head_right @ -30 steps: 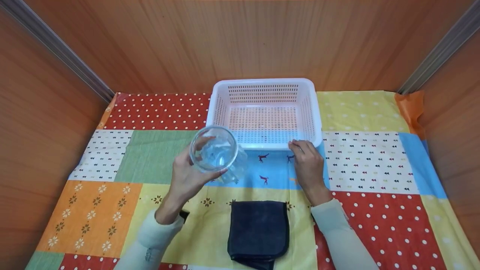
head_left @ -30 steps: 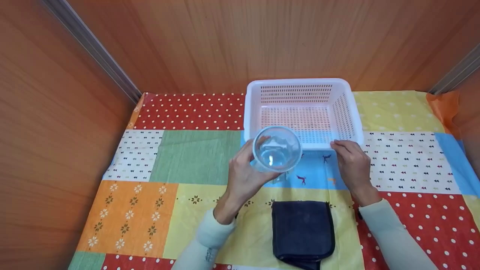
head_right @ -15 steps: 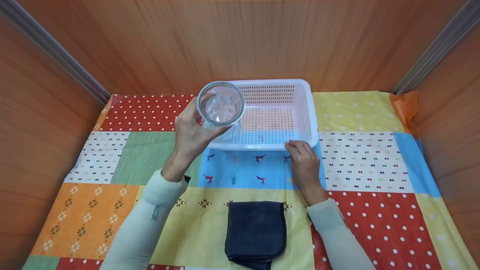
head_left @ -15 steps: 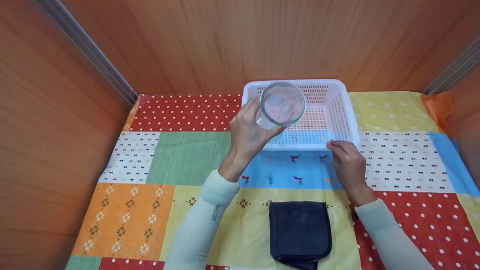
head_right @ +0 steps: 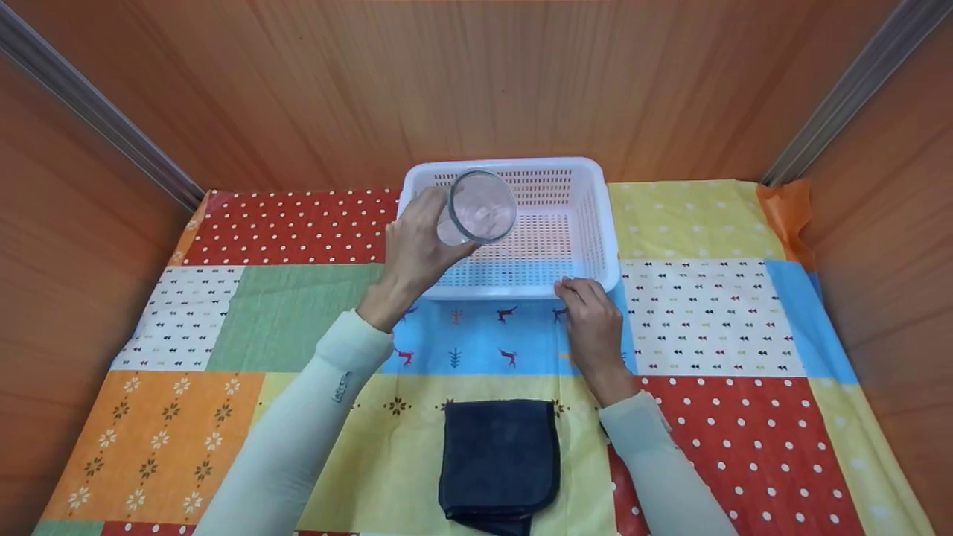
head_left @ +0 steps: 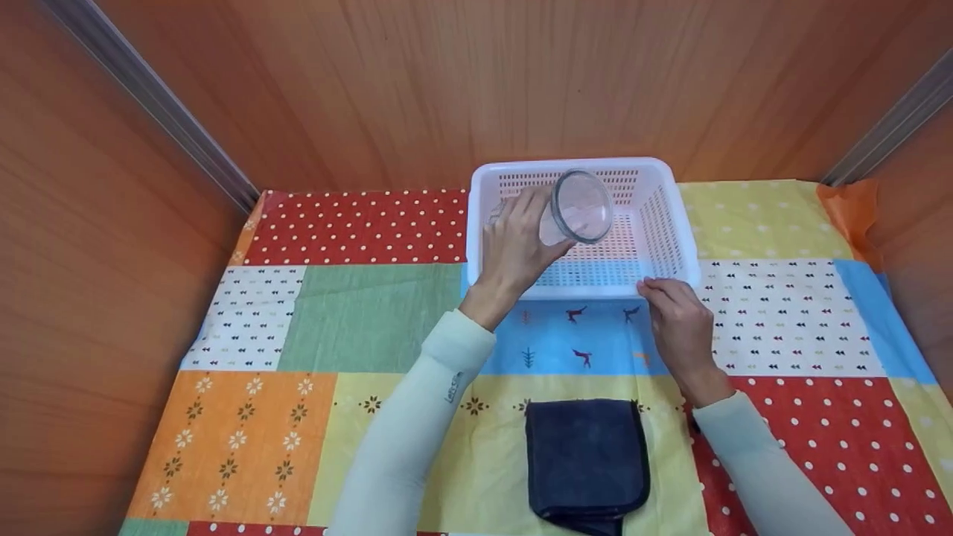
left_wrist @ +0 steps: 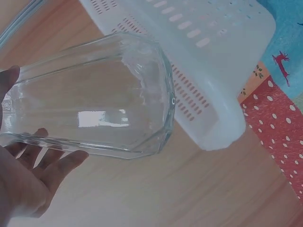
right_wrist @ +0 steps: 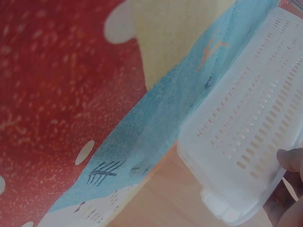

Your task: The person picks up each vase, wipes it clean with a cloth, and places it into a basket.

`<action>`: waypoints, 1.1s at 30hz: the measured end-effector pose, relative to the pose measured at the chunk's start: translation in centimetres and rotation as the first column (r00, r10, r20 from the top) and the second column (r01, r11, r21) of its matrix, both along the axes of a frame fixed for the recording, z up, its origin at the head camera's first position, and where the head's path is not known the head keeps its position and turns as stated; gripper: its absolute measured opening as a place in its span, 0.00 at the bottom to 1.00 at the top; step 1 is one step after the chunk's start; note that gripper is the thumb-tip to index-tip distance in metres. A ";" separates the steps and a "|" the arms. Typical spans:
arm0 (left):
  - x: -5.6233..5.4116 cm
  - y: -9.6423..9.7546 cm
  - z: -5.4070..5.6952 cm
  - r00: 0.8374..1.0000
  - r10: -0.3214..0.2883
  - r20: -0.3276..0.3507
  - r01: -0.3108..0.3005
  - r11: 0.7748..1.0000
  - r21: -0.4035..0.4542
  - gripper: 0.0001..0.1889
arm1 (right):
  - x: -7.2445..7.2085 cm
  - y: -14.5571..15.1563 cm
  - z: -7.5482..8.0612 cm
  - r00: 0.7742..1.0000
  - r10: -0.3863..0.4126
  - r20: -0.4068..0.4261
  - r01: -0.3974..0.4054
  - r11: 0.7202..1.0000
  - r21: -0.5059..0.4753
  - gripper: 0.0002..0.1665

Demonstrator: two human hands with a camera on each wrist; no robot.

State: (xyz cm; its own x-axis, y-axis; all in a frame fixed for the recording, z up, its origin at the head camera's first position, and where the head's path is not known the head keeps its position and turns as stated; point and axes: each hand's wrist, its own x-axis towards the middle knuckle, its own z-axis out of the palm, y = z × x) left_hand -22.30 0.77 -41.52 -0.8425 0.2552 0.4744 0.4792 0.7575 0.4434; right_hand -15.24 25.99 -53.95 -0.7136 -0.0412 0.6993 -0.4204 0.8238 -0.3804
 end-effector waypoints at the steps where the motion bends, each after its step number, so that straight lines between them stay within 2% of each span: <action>1: -0.2 0.1 -0.2 1.000 0.002 -0.007 -0.002 1.000 -0.021 0.39 | 0.0 0.0 0.0 1.000 0.000 0.001 0.000 1.000 0.001 0.13; 5: -0.8 0.7 -1.2 1.000 0.013 -0.015 -0.014 0.995 -0.103 0.38 | -0.1 -0.1 0.0 1.000 -0.005 0.004 0.005 1.000 0.007 0.12; 11: -1.3 1.3 -2.7 0.999 0.024 0.031 -0.016 0.973 -0.229 0.39 | 0.0 -0.1 -0.1 1.000 -0.016 0.015 0.016 1.000 0.006 0.12; 18: -1.9 1.8 -3.8 0.998 0.012 0.069 0.016 0.919 -0.393 0.38 | 0.2 -0.1 -0.1 1.000 -0.016 0.027 0.016 1.000 -0.003 0.12; 27: -2.4 3.1 -4.8 0.994 0.018 0.106 0.033 0.884 -0.466 0.37 | 0.1 -0.1 -0.1 1.000 -0.020 0.010 0.020 1.000 0.006 0.11; 33: -2.8 4.0 -5.0 0.995 0.020 0.095 0.032 0.856 -0.516 0.36 | 0.0 -0.1 -0.1 1.000 -0.026 0.012 0.025 1.000 0.014 0.10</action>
